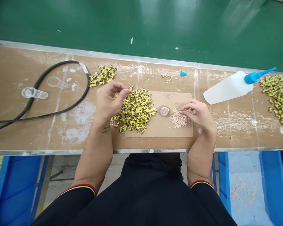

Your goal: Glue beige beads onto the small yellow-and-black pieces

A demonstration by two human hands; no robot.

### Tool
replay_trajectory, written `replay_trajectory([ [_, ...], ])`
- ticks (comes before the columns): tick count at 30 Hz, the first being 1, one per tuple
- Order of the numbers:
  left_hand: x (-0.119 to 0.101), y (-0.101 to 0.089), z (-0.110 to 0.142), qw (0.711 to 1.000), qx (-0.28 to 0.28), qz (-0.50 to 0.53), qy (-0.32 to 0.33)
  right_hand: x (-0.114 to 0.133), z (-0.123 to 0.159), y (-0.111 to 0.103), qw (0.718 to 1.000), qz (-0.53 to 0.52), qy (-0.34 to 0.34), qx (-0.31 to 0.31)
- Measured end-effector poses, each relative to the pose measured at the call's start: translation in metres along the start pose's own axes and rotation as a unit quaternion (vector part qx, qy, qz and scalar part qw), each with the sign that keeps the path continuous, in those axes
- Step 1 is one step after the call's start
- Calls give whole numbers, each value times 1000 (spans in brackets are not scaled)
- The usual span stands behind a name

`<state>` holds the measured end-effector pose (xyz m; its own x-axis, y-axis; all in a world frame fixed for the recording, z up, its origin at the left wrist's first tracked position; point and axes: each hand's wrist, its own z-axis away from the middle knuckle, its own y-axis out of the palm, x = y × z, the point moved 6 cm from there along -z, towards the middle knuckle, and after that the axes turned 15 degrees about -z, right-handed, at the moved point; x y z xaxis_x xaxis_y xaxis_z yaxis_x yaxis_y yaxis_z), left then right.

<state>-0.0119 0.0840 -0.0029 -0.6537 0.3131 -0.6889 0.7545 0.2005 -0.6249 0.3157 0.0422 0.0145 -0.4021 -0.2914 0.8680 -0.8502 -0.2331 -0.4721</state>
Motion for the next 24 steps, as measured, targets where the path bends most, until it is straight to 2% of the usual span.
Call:
replay_trajectory([
  [4,-8,7,1,992,1,127,22,6,1,2,998,-55,-10,-19],
  [7,-23,13,3,978,9,202,60,7,3,6,991,-131,-1,-34],
  [12,-53,33,17,956,77,267,97,16,3,10,979,-183,-36,-78],
  [15,-69,44,28,946,109,286,108,26,1,13,974,-187,-81,-96],
  [19,-84,52,37,950,131,261,113,35,-1,20,969,-193,-121,-97],
  [24,-89,59,43,961,134,222,96,40,-4,36,970,-201,-118,-74],
])
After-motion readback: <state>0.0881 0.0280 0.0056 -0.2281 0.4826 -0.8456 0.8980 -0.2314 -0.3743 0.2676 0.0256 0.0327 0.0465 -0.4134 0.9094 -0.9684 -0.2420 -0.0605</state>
